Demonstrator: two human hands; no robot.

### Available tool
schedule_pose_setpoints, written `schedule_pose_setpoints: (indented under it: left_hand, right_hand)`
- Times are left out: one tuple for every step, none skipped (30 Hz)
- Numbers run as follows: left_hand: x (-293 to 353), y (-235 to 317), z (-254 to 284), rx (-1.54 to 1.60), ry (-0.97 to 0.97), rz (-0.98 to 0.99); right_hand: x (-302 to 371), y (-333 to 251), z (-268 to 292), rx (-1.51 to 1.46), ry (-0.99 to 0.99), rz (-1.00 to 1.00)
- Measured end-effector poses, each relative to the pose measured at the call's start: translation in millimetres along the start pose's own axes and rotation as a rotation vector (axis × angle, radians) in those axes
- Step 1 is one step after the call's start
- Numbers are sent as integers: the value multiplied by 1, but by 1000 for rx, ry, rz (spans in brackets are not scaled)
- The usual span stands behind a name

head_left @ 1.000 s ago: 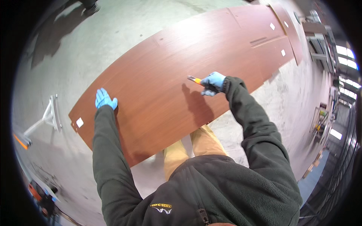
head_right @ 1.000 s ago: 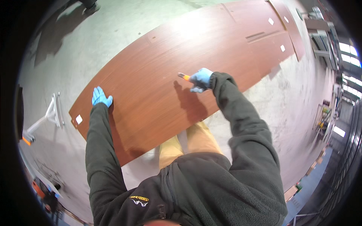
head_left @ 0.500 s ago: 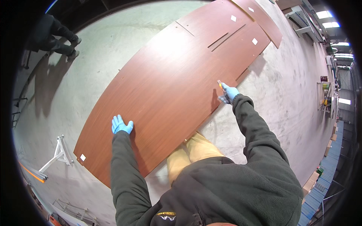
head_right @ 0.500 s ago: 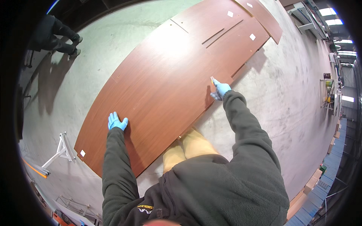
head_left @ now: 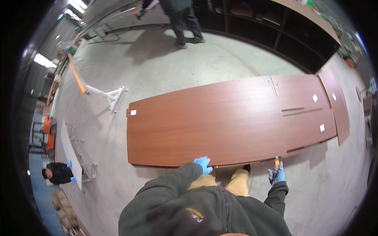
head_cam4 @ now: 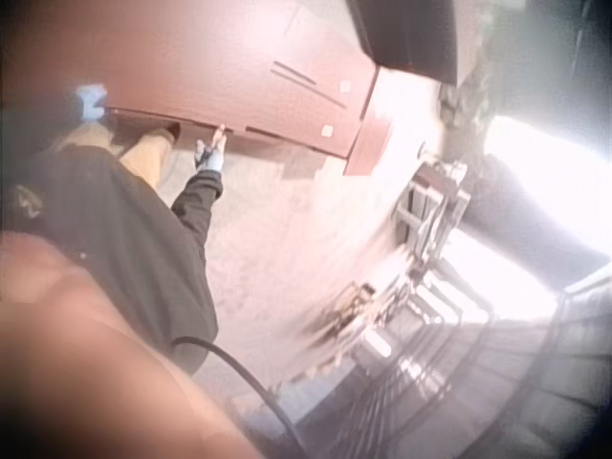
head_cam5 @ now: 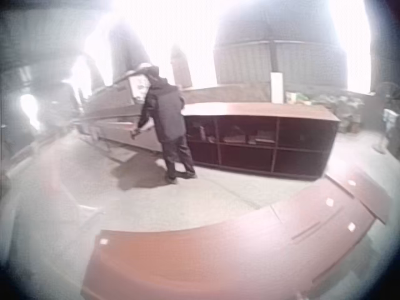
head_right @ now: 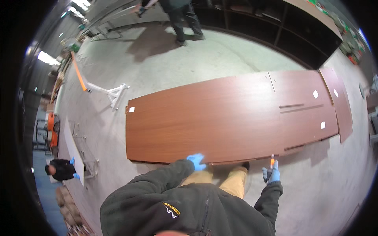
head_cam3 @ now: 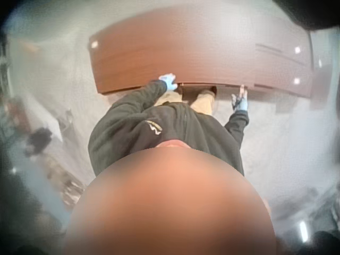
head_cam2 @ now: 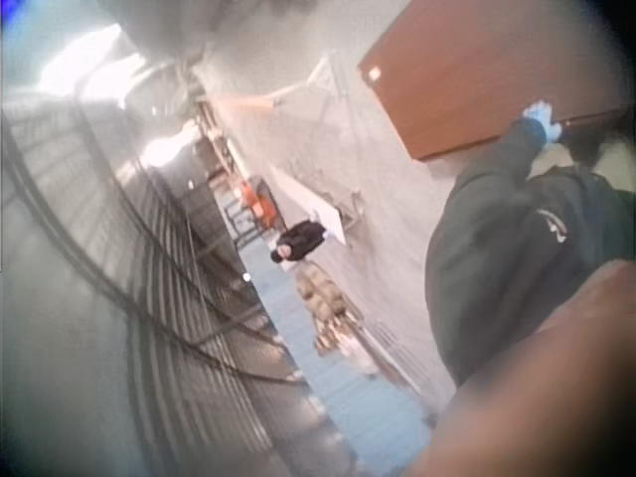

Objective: The person uses a utility knife to score and separate large brown wood panels on the floor. A coworker removes the cut pieces as they are separated. The person continues cutting multiple panels in sequence.

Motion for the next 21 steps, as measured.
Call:
schedule_pose_setpoints:
  left_hand:
    - [18, 2, -24, 71, -192, 75]
    - [36, 5, -40, 108, -212, 139]
    - [51, 11, -54, 145, -225, 207]
    - [67, 17, -61, 139, -201, 236]
    - [80, 27, -70, 130, -187, 274]
    - [91, 39, -84, 181, -184, 413]
    - [102, 56, -92, 223, -91, 485]
    - [104, 79, -110, 297, -98, 557]
    - [106, 98, -122, 361, -104, 625]
    - [106, 127, -139, 417, -110, 622]
    - [102, 156, -153, 480, -81, 608]
    - [99, 186, -168, 482, -75, 568]
    - [90, 219, -182, 542, -94, 468]
    - [80, 246, -193, 510, -114, 407]
    - [71, 270, -197, 528, -43, 367]
    - [65, 290, -198, 540, 15, 345]
    - [61, 308, -199, 552, 60, 337]
    - [61, 324, -198, 537, 106, 333]
    - [63, 337, -195, 523, 141, 351]
    - [66, 349, -201, 599, 44, 374]
    - [73, 360, -199, 599, 102, 408]
  right_hand:
    - [-8, -8, 12, 26, -15, 31]
    - [-18, -14, 17, 18, -104, 16]
    - [-29, -26, 30, 12, -84, -27]
    - [-35, -40, 36, 39, -172, 15]
    - [-42, -57, 46, 56, -229, 30]
    - [-48, -76, 54, 78, -315, 32]
    - [-57, -90, 71, 130, -268, 20]
    - [-62, -112, 90, 190, -301, 27]
    - [-67, -127, 108, 236, -307, 21]
    - [-70, -144, 122, 212, -345, 65]
    - [-74, -158, 143, 208, -305, 84]
    - [-76, -167, 164, 232, -309, 62]
    - [-78, -175, 188, 247, -293, 19]
    - [-78, -183, 202, 242, -329, 29]
    - [-81, -187, 227, 224, -254, 1]
    - [-81, -188, 242, 224, -273, -41]
    - [-80, -193, 254, 242, -303, -30]
    - [-79, -193, 266, 254, -311, -43]
    - [-77, -191, 277, 264, -334, -79]
    - [-78, -193, 288, 290, -307, -47]
    - [-76, -191, 294, 313, -315, -43]
Point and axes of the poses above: each hand's wrist, its own x-axis away from the middle knuckle, its own z-axis out of the back of the hand, y = z × x, the point moved 8 cm from there along -x, towards the middle knuckle, and after that the axes turned 7 degrees about y, right-handed, at the moved point
